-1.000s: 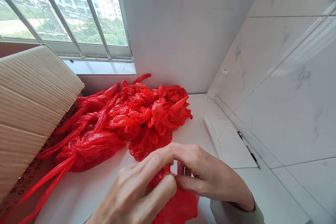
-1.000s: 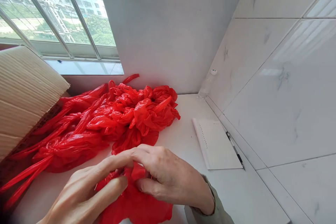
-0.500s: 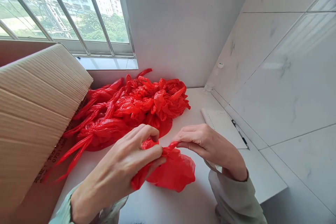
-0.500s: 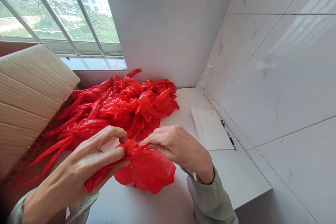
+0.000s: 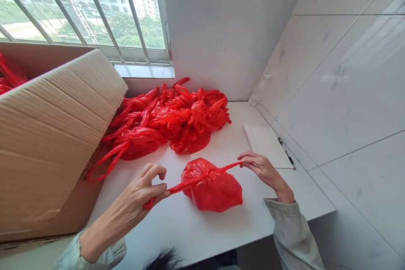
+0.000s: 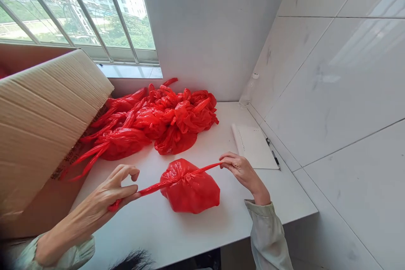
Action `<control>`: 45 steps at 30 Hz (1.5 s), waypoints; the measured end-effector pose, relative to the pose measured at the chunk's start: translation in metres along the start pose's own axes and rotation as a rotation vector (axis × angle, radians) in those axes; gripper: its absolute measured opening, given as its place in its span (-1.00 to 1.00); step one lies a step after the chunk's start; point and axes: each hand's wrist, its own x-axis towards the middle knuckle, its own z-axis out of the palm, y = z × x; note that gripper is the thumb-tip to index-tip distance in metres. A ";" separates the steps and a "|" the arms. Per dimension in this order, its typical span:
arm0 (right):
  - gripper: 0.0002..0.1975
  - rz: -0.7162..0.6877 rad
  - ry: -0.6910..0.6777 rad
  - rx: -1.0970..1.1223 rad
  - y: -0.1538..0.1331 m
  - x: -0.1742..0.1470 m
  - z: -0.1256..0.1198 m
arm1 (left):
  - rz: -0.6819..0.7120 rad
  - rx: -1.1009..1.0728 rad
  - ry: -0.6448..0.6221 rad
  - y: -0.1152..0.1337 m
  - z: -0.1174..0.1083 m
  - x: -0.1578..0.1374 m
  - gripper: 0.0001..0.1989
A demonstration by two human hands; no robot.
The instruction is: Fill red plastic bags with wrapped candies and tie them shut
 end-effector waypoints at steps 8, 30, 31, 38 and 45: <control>-0.72 -0.108 0.239 -0.029 -0.026 0.006 -0.008 | -0.011 0.033 0.181 0.006 -0.016 0.003 -0.74; -0.70 -0.025 0.210 -0.025 -0.005 0.011 0.005 | -0.159 -0.074 -0.116 -0.001 0.006 0.008 -0.71; -0.70 -0.041 0.255 -0.022 -0.005 0.012 0.004 | -0.155 -0.081 -0.128 0.000 0.004 0.008 -0.70; -0.66 -0.041 0.305 -0.022 0.008 0.017 0.005 | -0.163 -0.150 -0.185 0.012 0.000 0.027 -0.62; -0.68 -0.041 0.294 0.023 0.025 0.021 0.010 | -0.262 -0.221 -0.333 0.007 0.013 0.035 -0.57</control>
